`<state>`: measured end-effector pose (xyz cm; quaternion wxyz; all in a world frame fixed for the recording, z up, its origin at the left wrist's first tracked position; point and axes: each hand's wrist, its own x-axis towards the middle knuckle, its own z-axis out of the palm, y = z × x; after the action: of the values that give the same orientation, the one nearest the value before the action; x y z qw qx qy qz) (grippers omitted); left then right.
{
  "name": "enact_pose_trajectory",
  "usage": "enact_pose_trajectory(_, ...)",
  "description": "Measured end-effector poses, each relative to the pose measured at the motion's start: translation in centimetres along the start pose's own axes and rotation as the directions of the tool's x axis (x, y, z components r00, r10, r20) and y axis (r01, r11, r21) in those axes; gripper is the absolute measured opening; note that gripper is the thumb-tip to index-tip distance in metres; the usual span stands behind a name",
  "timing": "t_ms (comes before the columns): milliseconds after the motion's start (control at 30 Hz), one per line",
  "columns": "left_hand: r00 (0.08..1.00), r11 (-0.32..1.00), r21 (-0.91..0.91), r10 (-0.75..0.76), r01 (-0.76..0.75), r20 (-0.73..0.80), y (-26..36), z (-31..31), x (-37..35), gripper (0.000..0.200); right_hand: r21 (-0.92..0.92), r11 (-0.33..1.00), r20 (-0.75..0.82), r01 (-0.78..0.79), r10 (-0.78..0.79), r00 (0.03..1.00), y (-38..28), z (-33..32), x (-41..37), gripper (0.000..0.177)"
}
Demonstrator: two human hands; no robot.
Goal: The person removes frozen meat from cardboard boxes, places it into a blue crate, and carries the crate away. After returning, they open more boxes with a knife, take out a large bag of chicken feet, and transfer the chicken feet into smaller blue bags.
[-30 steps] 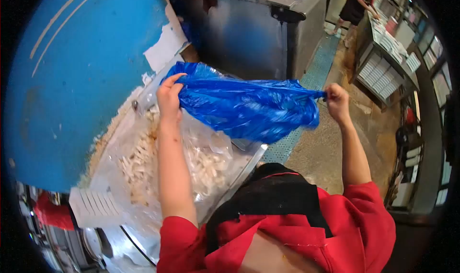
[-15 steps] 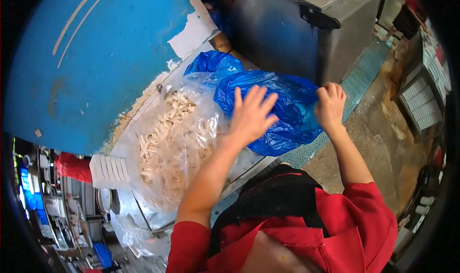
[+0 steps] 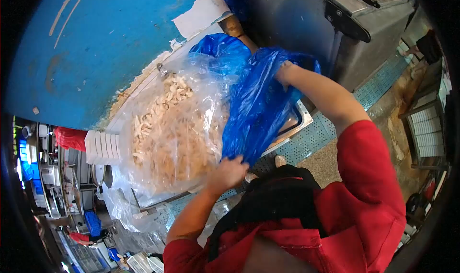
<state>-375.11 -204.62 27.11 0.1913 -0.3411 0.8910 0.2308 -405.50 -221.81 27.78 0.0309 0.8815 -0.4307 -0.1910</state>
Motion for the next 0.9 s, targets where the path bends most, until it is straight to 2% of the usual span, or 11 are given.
enact_pose_trajectory(33, 0.991, 0.997, -0.072, -0.019, 0.029, 0.135, -0.3, 1.0, -0.5, 0.024, -0.002, 1.0, 0.003, 0.0, 0.0, 1.0, 0.5, -1.3, 1.1, 0.075)
enact_pose_trajectory(100, 0.991, 0.989, -0.151, 0.018, 0.002, 0.134, -1.2, 4.6, -0.3, 0.028, 0.398, 0.857, 0.086, -0.329, 0.322, 0.943, 1.3, -3.7, 4.5, 0.045)
enact_pose_trajectory(133, 0.99, 0.973, -0.228, 0.053, -0.022, 0.134, -1.4, 5.7, 0.4, 0.032, 0.357, 0.893, -0.167, -0.275, 0.351, 0.921, 1.9, 0.7, 8.0, 0.027)
enact_pose_trajectory(233, 0.984, 0.983, -0.159, -0.059, 0.087, 0.17, 1.7, 0.7, 2.3, 0.035, 0.537, 0.789, -0.069, -0.3, 0.395, 0.916, 1.4, 2.1, 9.8, 0.029)
enact_pose_trajectory(333, 0.963, 0.924, -0.369, -0.004, -0.099, -0.269, 3.7, -3.7, 5.3, 0.034, 0.628, 0.736, -0.064, -0.253, 0.373, 0.926, 0.3, 5.6, 9.9, 0.033)
enact_pose_trajectory(433, 0.774, 0.889, -0.348, 0.011, -0.298, -0.634, 1.0, -5.5, 12.2, 0.034, 0.617, 0.78, -0.159, -0.105, 0.254, 0.954, -0.7, 9.7, 10.2, 0.038)
enact_pose_trajectory(500, 0.701, 0.912, -0.354, -0.115, -0.206, -0.704, -3.4, -5.7, 17.2, 0.041, 0.527, 0.848, -0.259, 0.05, 0.104, 0.96, -2.5, 13.9, 10.3, 0.041)
enact_pose_trajectory(533, 0.691, 0.928, -0.354, -0.18, -0.116, -0.7, -5.5, -5.3, 19.3, 0.046, 0.604, 0.79, 0.044, -0.105, 0.099, 0.994, -4.0, 10.0, 6.3, 0.058)
enact_pose_trajectory(600, 0.705, 0.934, -0.348, -0.299, 0.079, -0.643, -8.0, -6.3, 21.1, 0.054, 0.423, 0.906, 0.271, -0.03, -0.095, 0.958, -6.4, 3.5, -0.3, 0.076)
enact_pose_trajectory(700, 0.755, 0.937, -0.193, -0.349, 0.292, -0.555, -9.7, -7.4, 21.8, 0.061, 0.343, 0.936, 0.44, 0.077, -0.232, 0.868, -7.3, 6.5, -5.1, 0.087)
enact_pose_trajectory(900, 0.83, 0.946, -0.065, -0.311, 0.318, -0.463, -10.6, -5.3, 21.9, 0.064, 0.408, 0.912, 0.241, 0.041, -0.151, 0.959, -5.7, 9.2, -9.0, 0.066)
